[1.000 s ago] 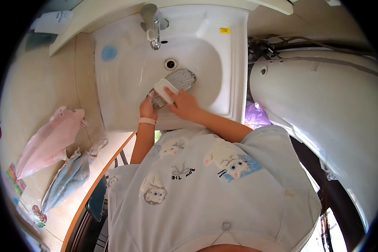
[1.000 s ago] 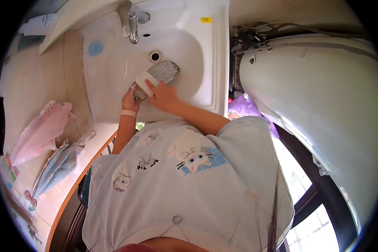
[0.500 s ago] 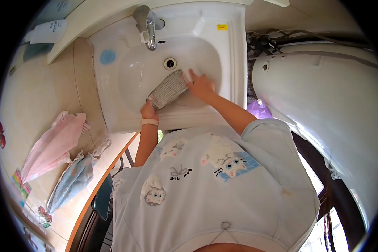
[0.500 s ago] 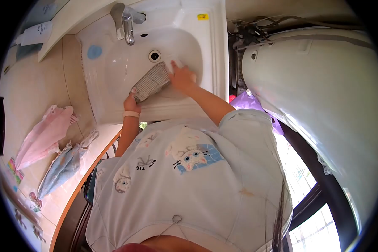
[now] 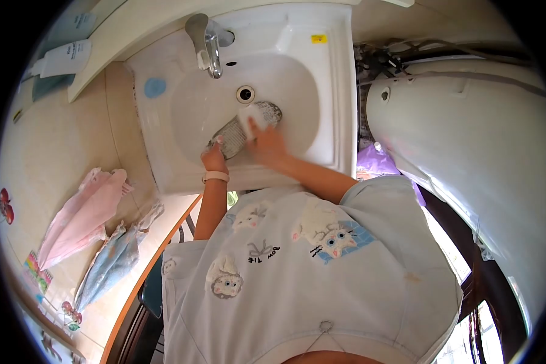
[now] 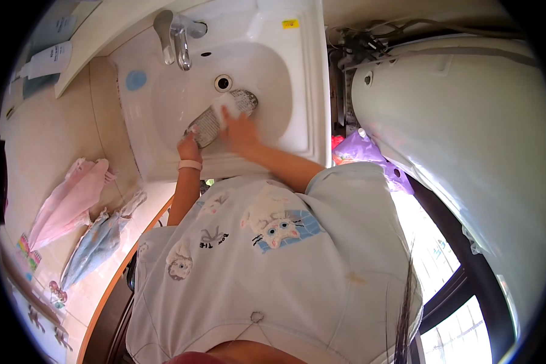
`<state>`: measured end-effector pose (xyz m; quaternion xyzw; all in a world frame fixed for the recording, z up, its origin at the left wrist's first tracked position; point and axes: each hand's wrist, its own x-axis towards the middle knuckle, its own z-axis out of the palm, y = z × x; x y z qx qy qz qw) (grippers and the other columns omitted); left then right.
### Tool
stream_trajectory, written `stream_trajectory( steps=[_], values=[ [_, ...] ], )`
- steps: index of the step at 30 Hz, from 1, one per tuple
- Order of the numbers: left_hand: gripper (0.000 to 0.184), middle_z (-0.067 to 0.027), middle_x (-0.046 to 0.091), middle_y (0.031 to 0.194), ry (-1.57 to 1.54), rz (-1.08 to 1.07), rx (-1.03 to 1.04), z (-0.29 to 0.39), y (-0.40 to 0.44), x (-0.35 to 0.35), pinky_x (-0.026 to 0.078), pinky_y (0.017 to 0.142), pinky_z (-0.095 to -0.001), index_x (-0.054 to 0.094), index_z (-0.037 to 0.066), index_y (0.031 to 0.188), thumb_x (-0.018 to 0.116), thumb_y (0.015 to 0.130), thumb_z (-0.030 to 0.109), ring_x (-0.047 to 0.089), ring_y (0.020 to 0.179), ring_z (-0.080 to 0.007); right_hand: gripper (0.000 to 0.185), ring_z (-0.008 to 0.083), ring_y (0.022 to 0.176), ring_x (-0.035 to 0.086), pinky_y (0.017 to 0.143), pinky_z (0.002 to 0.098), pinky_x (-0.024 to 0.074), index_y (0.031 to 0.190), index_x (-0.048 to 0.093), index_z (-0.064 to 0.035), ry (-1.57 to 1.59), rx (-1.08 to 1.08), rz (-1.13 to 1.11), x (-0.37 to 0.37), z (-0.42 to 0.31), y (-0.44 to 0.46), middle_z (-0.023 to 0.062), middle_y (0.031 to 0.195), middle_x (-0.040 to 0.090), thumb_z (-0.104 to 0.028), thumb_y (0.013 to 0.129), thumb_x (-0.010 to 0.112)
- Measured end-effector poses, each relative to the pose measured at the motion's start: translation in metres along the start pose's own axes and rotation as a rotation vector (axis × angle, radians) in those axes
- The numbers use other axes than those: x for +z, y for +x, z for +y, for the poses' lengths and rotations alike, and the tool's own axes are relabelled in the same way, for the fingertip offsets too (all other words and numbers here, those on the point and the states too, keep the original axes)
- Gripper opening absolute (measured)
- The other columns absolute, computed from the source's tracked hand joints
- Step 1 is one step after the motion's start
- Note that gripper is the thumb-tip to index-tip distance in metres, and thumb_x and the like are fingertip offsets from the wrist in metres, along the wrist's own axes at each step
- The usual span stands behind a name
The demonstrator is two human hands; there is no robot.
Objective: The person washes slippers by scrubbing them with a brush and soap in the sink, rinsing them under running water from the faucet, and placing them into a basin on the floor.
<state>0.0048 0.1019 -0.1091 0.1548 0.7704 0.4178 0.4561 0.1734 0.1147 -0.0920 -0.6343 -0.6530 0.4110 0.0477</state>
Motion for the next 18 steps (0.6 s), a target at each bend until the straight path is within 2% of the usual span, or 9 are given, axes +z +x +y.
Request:
stream_trajectory(
  steps=[1,3,4,7,9,10,13,15,18],
  values=[
    [0.034,-0.0094,0.059,0.094,-0.002,0.0,0.001,0.001,-0.001,0.002,0.047,0.071,-0.0311,0.052,-0.005,0.102,0.064,0.078,0.016,0.058,0.08,-0.0197,0.063,0.0362,0.076,0.056,0.068,0.0457,0.0468,0.138,0.024,-0.0229,-0.001,-0.002,0.001,-0.009,-0.008,-0.01,0.0231,0.096,0.049,-0.038,0.082,0.048],
    [0.033,-0.0103,0.058,0.098,-0.281,0.006,-0.162,0.001,-0.005,0.001,0.048,0.075,-0.034,0.051,-0.003,0.106,0.051,0.087,0.024,0.058,0.087,-0.0228,0.063,0.0374,0.075,0.056,0.067,0.0454,0.0465,0.138,0.024,-0.023,0.128,-0.195,-0.138,-0.023,-0.023,-0.026,0.0254,0.097,0.048,-0.038,0.081,0.049],
    [0.033,-0.0103,0.058,0.098,-0.273,0.005,-0.169,0.0,-0.01,-0.003,0.048,0.075,-0.034,0.051,-0.003,0.106,0.051,0.087,0.024,0.058,0.087,-0.0228,0.063,0.0374,0.075,0.056,0.067,0.0454,0.0465,0.138,0.024,-0.023,0.133,-0.187,-0.141,-0.022,-0.019,-0.027,0.0254,0.097,0.048,-0.038,0.081,0.049],
    [0.035,-0.011,0.057,0.103,-0.544,-0.123,-0.196,0.0,-0.024,-0.005,0.048,0.078,-0.0368,0.05,-0.001,0.108,0.038,0.093,0.027,0.057,0.092,-0.0246,0.066,0.0373,0.082,0.056,0.069,0.0448,0.0471,0.137,0.025,-0.023,0.13,-0.263,-0.202,-0.028,0.015,0.0,0.0261,0.1,0.047,-0.038,0.079,0.051],
    [0.036,-0.0124,0.055,0.109,-0.547,-0.129,-0.21,0.002,-0.033,-0.006,0.046,0.084,-0.0384,0.049,-0.002,0.11,0.034,0.094,0.027,0.055,0.097,-0.025,0.064,0.0378,0.082,0.055,0.07,0.0442,0.0466,0.136,0.028,-0.0258,0.216,0.057,-0.07,-0.03,0.031,0.019,0.0257,0.099,0.048,-0.038,0.078,0.052],
    [0.036,-0.0124,0.055,0.109,-0.552,-0.133,-0.211,0.005,-0.034,-0.003,0.046,0.084,-0.0384,0.049,-0.002,0.11,0.034,0.094,0.027,0.055,0.097,-0.025,0.064,0.0378,0.082,0.055,0.07,0.0442,0.0466,0.136,0.028,-0.0258,0.211,0.058,-0.067,-0.028,0.025,0.017,0.0257,0.099,0.048,-0.038,0.078,0.052],
    [0.036,-0.013,0.054,0.112,-0.341,-0.145,-0.091,0.013,-0.035,-0.002,0.043,0.088,-0.0388,0.048,-0.002,0.11,0.033,0.094,0.026,0.053,0.103,-0.0252,0.061,0.0384,0.084,0.055,0.07,0.0434,0.0474,0.135,0.03,-0.0249,0.106,-0.087,-0.027,-0.027,-0.016,-0.009,0.0256,0.099,0.048,-0.037,0.079,0.051],
    [0.033,-0.0097,0.055,0.107,-0.324,-0.159,-0.21,0.014,-0.028,-0.006,0.044,0.084,-0.0379,0.049,0.0,0.107,0.034,0.093,0.026,0.054,0.096,-0.0221,0.06,0.0385,0.086,0.055,0.068,0.0431,0.0479,0.135,0.03,-0.0238,-0.011,-0.463,-0.277,-0.042,-0.036,-0.032,0.0265,0.102,0.048,-0.036,0.08,0.05],
    [0.033,-0.0102,0.056,0.11,-0.517,-0.206,-0.3,0.001,-0.028,-0.009,0.04,0.091,-0.0363,0.05,0.0,0.109,0.034,0.093,0.024,0.051,0.104,-0.0227,0.062,0.0388,0.086,0.055,0.067,0.0439,0.0474,0.135,0.029,-0.0257,-0.164,-0.479,-0.229,-0.031,-0.001,-0.004,0.0264,0.102,0.048,-0.037,0.079,0.051]
  ],
)
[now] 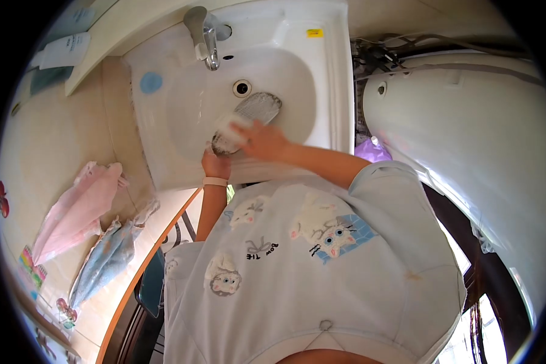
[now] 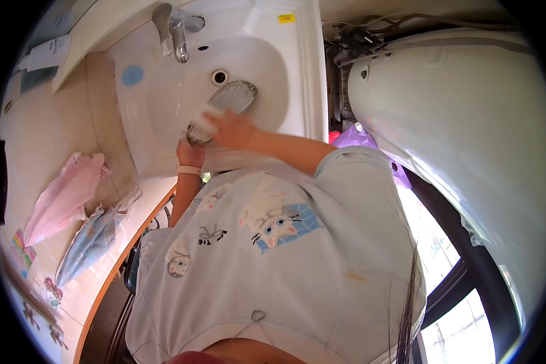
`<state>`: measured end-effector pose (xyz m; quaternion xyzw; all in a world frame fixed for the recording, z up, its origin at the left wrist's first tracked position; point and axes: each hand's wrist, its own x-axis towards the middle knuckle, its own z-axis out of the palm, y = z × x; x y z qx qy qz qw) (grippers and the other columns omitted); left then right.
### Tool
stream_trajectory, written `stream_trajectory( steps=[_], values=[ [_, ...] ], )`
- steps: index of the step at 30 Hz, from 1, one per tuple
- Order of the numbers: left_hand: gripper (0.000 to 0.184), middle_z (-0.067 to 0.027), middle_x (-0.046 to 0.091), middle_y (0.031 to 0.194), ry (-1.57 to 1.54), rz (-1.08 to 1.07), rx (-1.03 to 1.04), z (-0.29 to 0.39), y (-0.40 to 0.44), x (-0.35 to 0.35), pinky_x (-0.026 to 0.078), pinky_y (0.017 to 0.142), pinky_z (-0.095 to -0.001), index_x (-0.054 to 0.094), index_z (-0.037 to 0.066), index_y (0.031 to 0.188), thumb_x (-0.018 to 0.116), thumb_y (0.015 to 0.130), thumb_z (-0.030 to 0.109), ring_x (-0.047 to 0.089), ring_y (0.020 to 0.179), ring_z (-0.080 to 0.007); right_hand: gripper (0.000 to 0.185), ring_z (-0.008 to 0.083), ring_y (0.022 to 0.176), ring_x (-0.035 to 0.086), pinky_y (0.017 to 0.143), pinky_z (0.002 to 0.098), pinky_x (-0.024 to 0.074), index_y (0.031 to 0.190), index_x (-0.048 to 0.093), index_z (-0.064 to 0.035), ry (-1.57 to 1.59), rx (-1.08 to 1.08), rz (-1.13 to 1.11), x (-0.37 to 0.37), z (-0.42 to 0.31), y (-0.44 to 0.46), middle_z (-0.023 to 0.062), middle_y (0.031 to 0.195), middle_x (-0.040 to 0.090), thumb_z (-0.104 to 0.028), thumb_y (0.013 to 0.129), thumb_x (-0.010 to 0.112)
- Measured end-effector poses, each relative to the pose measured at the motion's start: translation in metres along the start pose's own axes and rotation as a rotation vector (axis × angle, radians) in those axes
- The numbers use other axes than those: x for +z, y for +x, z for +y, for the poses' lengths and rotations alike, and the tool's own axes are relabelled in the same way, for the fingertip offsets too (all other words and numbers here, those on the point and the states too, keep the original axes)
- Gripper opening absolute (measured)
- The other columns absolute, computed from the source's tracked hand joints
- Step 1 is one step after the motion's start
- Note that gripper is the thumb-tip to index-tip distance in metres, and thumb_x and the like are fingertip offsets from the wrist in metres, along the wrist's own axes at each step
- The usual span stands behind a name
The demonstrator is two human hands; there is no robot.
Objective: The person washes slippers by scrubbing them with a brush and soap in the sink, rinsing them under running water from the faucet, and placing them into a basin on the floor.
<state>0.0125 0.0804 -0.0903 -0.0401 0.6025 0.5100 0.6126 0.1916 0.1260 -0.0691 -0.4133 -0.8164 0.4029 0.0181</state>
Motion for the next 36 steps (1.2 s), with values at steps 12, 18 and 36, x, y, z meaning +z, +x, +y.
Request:
stream_trajectory(
  steps=[12,18,36],
  values=[
    [0.046,-0.0149,0.047,0.12,0.027,-0.159,0.107,-0.001,-0.004,0.022,0.042,0.091,-0.0447,0.04,-0.004,0.12,0.036,0.093,0.033,0.047,0.109,-0.0285,0.067,0.0381,0.078,0.058,0.067,0.045,0.0473,0.137,0.025,-0.0229,0.367,0.556,0.171,-0.008,0.045,0.017,0.0274,0.1,0.048,-0.043,0.079,0.051],
    [0.046,-0.0141,0.047,0.119,0.548,-0.137,0.209,0.01,-0.004,0.025,0.044,0.088,-0.0429,0.04,-0.004,0.119,0.035,0.094,0.033,0.049,0.107,-0.0279,0.061,0.0372,0.075,0.059,0.066,0.0446,0.0491,0.135,0.03,-0.0193,0.238,0.075,0.122,-0.019,-0.031,-0.012,0.0282,0.102,0.051,-0.041,0.081,0.048],
    [0.038,-0.0109,0.054,0.109,-0.094,-0.165,-0.044,0.021,-0.008,0.03,0.046,0.084,-0.0382,0.046,0.0,0.112,0.027,0.094,0.027,0.053,0.099,-0.0232,0.057,0.0379,0.093,0.055,0.08,0.0447,0.0449,0.132,0.036,-0.0242,0.428,0.565,0.089,-0.024,0.043,0.041,0.0306,0.111,0.046,-0.043,0.08,0.049]
  ],
)
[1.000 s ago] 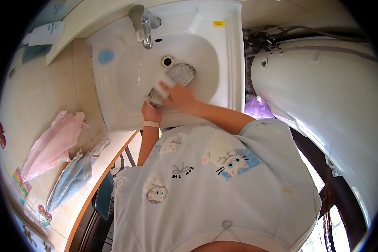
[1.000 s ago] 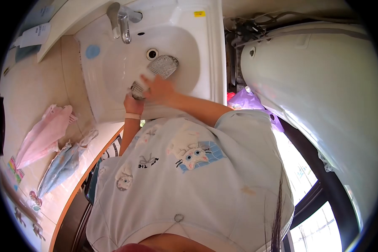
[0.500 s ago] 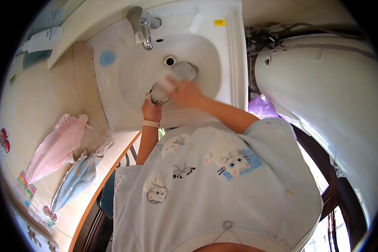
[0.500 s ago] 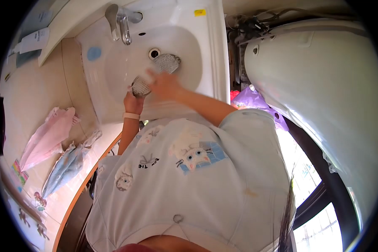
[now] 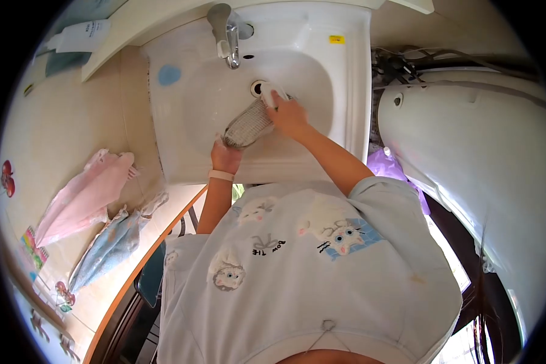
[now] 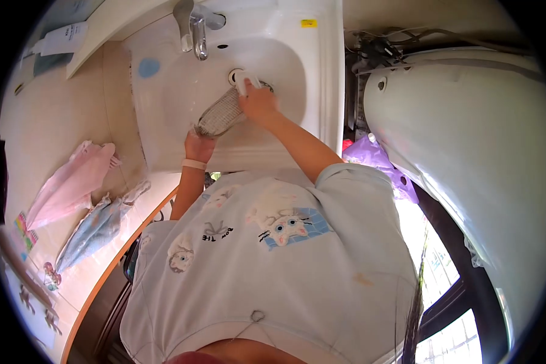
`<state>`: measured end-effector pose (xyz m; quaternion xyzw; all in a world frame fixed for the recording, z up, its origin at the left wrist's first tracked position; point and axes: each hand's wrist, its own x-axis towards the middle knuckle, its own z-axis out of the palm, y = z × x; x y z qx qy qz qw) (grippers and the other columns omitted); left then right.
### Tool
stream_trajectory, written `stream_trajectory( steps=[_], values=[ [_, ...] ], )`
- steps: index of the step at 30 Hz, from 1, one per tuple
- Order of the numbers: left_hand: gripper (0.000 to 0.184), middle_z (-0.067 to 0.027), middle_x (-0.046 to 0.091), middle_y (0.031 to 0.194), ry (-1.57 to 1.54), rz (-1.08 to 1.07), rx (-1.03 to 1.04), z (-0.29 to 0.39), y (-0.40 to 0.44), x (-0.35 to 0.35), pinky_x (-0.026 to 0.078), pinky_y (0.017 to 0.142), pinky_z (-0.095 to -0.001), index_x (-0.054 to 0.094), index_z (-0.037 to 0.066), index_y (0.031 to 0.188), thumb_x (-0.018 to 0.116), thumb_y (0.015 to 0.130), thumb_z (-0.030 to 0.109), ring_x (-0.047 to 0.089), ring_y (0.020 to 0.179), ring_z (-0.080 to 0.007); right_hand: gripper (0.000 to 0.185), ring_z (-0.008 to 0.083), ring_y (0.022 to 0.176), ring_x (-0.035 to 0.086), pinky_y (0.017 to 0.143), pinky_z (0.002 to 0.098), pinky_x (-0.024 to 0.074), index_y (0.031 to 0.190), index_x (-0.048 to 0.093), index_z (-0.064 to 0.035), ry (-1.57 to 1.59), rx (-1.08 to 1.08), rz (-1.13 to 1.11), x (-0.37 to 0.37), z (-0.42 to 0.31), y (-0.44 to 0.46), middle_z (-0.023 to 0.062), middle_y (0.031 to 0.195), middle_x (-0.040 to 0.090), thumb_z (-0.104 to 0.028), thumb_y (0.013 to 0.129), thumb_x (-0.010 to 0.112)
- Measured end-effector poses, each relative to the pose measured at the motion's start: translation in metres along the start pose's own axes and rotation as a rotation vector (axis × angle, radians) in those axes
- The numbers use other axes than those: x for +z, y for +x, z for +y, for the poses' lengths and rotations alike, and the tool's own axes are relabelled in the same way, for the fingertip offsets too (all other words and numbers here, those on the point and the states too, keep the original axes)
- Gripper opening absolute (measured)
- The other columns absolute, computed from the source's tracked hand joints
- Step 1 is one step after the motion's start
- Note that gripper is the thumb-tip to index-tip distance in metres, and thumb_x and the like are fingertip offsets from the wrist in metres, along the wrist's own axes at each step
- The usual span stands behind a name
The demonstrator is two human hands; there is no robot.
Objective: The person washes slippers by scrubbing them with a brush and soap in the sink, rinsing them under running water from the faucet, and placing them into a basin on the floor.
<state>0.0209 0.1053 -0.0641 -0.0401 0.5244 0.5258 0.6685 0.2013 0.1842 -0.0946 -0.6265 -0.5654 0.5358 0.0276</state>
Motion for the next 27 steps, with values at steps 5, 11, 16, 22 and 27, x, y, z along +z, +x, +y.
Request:
stream_trajectory(
  steps=[5,11,16,22,27],
  values=[
    [0.043,-0.0143,0.048,0.12,0.115,0.096,0.06,0.0,0.014,-0.004,0.042,0.092,-0.0419,0.041,-0.004,0.119,0.028,0.094,0.028,0.048,0.11,-0.0275,0.057,0.0393,0.094,0.053,0.075,0.045,0.0464,0.132,0.036,-0.0198,-0.091,-0.423,-0.017,0.02,-0.037,-0.077,0.0307,0.106,0.049,-0.038,0.08,0.051],
    [0.041,-0.0142,0.052,0.115,0.111,0.102,0.103,-0.003,0.013,0.002,0.045,0.088,-0.0427,0.042,-0.002,0.119,0.032,0.094,0.029,0.052,0.106,-0.0269,0.057,0.0364,0.084,0.054,0.071,0.0454,0.0454,0.133,0.034,-0.022,-0.158,-0.205,0.108,0.009,0.006,-0.027,0.0279,0.105,0.048,-0.036,0.081,0.052],
    [0.039,-0.0131,0.054,0.11,0.254,0.082,0.161,-0.006,0.011,0.005,0.049,0.08,-0.0378,0.044,-0.003,0.117,0.042,0.091,0.026,0.056,0.098,-0.0245,0.059,0.0343,0.08,0.056,0.067,0.0441,0.0468,0.135,0.03,-0.0183,-0.11,-0.404,0.011,0.028,-0.011,-0.068,0.0236,0.1,0.05,-0.036,0.083,0.05],
    [0.026,-0.0105,0.059,0.099,0.442,0.078,0.183,-0.011,0.018,-0.007,0.05,0.074,-0.0333,0.055,-0.003,0.104,0.056,0.082,0.011,0.058,0.092,-0.0183,0.062,0.0343,0.075,0.055,0.066,0.0418,0.0458,0.136,0.027,-0.0206,0.028,-0.089,0.289,0.025,0.032,-0.031,0.0207,0.092,0.051,-0.04,0.082,0.05],
    [0.019,-0.013,0.061,0.09,1.099,0.095,0.454,0.014,0.003,0.001,0.048,0.073,-0.0311,0.064,0.002,0.089,0.063,0.071,0.007,0.059,0.088,-0.0197,0.061,0.0312,0.071,0.054,0.065,0.0397,0.0449,0.135,0.03,-0.0216,0.248,-0.252,0.342,0.006,-0.005,-0.049,0.0148,0.084,0.048,-0.037,0.081,0.053]
  ],
)
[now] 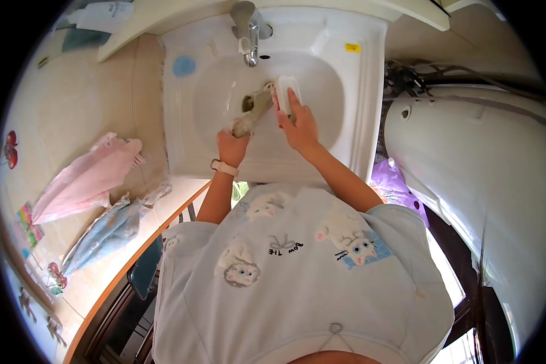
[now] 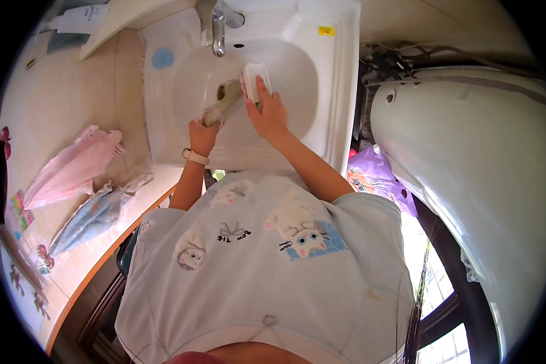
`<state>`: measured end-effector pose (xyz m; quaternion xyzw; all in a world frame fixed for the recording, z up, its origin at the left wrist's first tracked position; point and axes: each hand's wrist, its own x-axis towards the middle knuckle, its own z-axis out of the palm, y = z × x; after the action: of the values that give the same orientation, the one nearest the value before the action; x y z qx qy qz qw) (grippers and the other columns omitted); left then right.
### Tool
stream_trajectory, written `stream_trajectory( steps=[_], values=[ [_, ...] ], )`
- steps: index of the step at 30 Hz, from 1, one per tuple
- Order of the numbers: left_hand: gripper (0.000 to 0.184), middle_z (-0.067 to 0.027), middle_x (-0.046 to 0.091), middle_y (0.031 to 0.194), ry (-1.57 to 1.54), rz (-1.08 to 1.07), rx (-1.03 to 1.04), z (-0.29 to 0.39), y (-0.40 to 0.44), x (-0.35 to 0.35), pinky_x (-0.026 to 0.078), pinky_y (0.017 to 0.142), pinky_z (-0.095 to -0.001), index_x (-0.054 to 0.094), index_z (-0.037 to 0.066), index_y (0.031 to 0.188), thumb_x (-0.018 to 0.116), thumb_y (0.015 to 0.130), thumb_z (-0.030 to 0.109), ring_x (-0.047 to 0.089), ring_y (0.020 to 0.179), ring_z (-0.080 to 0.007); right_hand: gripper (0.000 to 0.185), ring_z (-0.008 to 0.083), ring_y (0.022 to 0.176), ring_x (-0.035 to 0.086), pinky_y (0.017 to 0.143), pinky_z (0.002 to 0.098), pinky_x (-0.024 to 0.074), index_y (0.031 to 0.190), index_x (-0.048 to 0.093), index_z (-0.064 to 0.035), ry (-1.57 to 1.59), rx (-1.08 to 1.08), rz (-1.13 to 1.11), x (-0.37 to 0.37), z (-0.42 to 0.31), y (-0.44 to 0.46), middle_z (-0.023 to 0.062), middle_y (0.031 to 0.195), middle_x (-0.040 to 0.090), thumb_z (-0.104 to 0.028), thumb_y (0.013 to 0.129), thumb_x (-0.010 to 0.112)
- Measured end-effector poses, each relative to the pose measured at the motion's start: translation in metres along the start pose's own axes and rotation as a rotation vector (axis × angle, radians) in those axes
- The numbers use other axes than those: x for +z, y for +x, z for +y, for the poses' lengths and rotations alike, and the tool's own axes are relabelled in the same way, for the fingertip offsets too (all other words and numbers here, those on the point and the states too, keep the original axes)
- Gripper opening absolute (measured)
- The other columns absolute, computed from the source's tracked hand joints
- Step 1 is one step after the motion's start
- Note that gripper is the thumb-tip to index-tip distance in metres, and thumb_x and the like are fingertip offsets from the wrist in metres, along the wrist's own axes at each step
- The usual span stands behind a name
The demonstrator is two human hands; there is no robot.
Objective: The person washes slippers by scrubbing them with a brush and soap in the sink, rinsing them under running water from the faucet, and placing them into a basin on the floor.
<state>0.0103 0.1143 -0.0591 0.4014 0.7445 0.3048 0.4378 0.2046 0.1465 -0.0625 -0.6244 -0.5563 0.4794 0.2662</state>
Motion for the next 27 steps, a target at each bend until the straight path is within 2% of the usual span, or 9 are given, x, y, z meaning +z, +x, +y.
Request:
stream_trajectory(
  steps=[2,3,5,12,15,17,21,25,27],
  values=[
    [0.025,-0.0166,0.059,0.101,0.881,0.122,0.697,0.019,-0.006,-0.008,0.046,0.08,-0.0345,0.065,0.004,0.091,0.065,0.067,0.009,0.056,0.096,-0.0262,0.061,0.0301,0.07,0.054,0.065,0.0392,0.0447,0.135,0.03,-0.0224,0.004,-0.042,-0.032,0.0,-0.009,-0.004,0.0137,0.084,0.048,-0.037,0.081,0.053],
    [0.025,-0.0166,0.059,0.101,0.886,0.119,0.699,0.02,-0.007,-0.008,0.046,0.08,-0.0345,0.065,0.004,0.091,0.065,0.067,0.009,0.056,0.096,-0.0262,0.061,0.029,0.069,0.054,0.065,0.0387,0.0446,0.135,0.03,-0.0231,0.003,-0.074,-0.072,0.001,-0.012,-0.008,0.0126,0.083,0.047,-0.038,0.081,0.053],
    [0.029,-0.0175,0.053,0.113,0.509,-0.03,0.434,0.021,-0.009,-0.005,0.042,0.087,-0.0369,0.065,0.005,0.095,0.065,0.066,0.01,0.05,0.104,-0.0323,0.061,0.0288,0.069,0.054,0.064,0.0389,0.0446,0.136,0.029,-0.024,0.007,-0.137,-0.191,0.015,-0.01,-0.017,0.0127,0.083,0.047,-0.037,0.081,0.053],
    [0.04,-0.0207,0.05,0.113,0.64,0.155,0.46,-0.005,-0.015,0.005,0.043,0.087,-0.037,0.057,0.005,0.107,0.064,0.068,0.011,0.051,0.104,-0.0319,0.063,0.0223,0.06,0.052,0.061,0.0346,0.0437,0.137,0.026,-0.0251,-0.275,-0.184,-0.136,0.032,0.027,0.013,0.0116,0.083,0.046,-0.035,0.081,0.054],
    [0.044,-0.0185,0.051,0.111,0.213,0.109,0.274,-0.009,-0.006,0.016,0.044,0.086,-0.0378,0.048,0.003,0.115,0.061,0.072,0.008,0.053,0.103,-0.0277,0.063,0.0236,0.061,0.052,0.06,0.0346,0.0438,0.137,0.026,-0.0255,-0.074,-0.171,-0.065,0.045,0.024,0.014,0.0122,0.084,0.046,-0.036,0.081,0.053],
    [0.044,-0.0153,0.051,0.111,-0.849,0.121,-0.29,-0.007,-0.002,0.015,0.046,0.085,-0.0371,0.041,0.002,0.119,0.054,0.076,0.004,0.053,0.101,-0.0247,0.063,0.0242,0.061,0.052,0.06,0.0342,0.0437,0.137,0.026,-0.0255,-0.004,-0.141,-0.094,0.047,0.017,0.012,0.0121,0.084,0.046,-0.035,0.081,0.053],
    [0.03,-0.0124,0.053,0.108,-0.987,-0.031,-0.436,-0.042,0.014,-0.006,0.049,0.082,-0.0354,0.048,-0.001,0.109,0.049,0.079,0.003,0.055,0.097,-0.0219,0.064,0.0257,0.066,0.054,0.061,0.0335,0.0445,0.137,0.026,-0.0255,0.02,-0.297,-0.317,0.03,-0.005,-0.008,0.0134,0.087,0.048,-0.034,0.08,0.054],
    [0.026,-0.0114,0.057,0.102,-0.985,-0.224,-0.628,-0.046,0.009,-0.023,0.05,0.08,-0.035,0.05,-0.003,0.105,0.05,0.08,0.003,0.057,0.094,-0.0217,0.064,0.0279,0.068,0.055,0.065,0.0349,0.0455,0.137,0.026,-0.0255,-0.183,-0.429,-0.158,0.021,0.01,-0.002,0.0152,0.092,0.05,-0.033,0.08,0.055],
    [0.026,-0.0119,0.057,0.101,-0.885,-0.254,-0.709,-0.046,0.009,-0.022,0.049,0.081,-0.0363,0.051,-0.003,0.105,0.05,0.08,0.003,0.057,0.092,-0.0231,0.06,0.0313,0.08,0.056,0.072,0.0406,0.0459,0.136,0.027,-0.0273,-0.277,0.044,-0.043,0.024,0.036,0.024,0.0201,0.1,0.049,-0.041,0.082,0.05]
  ],
)
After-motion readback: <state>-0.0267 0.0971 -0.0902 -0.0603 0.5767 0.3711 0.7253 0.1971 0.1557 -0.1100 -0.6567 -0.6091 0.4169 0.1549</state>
